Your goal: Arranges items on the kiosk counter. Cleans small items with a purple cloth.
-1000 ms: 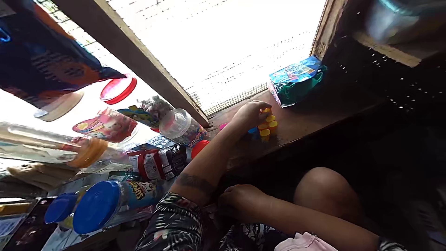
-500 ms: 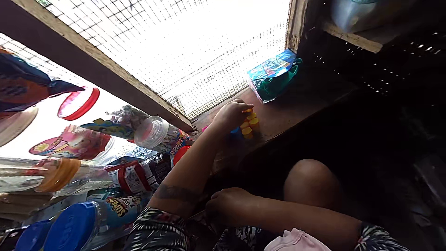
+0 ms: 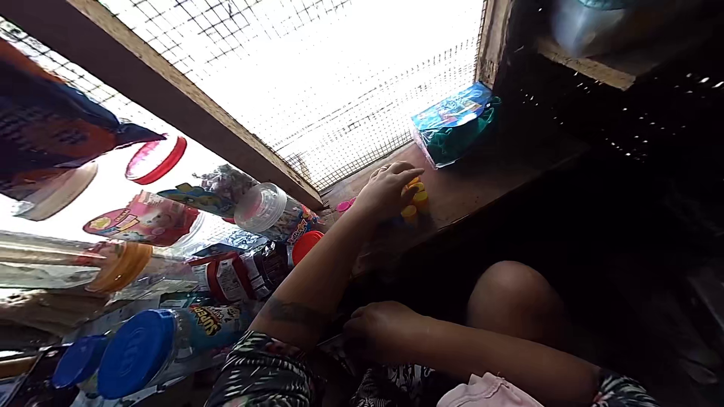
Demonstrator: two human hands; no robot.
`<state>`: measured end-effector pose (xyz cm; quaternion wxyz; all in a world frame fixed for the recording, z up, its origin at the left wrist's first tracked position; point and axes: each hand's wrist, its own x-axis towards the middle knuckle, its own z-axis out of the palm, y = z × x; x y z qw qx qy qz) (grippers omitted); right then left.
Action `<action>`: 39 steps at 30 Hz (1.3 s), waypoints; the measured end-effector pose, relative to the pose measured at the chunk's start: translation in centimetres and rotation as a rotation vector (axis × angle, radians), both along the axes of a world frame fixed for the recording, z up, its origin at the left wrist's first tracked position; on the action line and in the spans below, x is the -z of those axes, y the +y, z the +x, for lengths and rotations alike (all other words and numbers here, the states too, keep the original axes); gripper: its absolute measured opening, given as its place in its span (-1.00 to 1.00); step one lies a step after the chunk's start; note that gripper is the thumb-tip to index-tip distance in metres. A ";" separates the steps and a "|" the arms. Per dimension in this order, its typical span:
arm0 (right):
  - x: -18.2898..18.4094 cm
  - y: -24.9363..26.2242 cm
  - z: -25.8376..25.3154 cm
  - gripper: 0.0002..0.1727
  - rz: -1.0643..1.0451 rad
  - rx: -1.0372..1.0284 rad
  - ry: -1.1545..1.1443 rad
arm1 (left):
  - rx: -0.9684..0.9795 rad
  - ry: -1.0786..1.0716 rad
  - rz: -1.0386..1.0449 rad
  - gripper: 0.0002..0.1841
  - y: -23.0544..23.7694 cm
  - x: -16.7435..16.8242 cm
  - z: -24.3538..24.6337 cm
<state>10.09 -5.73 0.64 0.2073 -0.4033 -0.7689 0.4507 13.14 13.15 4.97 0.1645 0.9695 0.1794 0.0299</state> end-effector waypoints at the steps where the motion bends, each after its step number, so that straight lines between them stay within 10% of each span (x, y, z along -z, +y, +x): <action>1: 0.0 0.0 0.0 -0.71 -0.003 0.000 0.001 | 0.003 -0.026 -0.004 -0.64 -0.3 -0.1 0.1; 39: -0.5 0.3 0.0 -0.75 -0.045 -0.025 -0.020 | 0.126 0.316 0.104 -0.59 -0.3 -2.6 2.4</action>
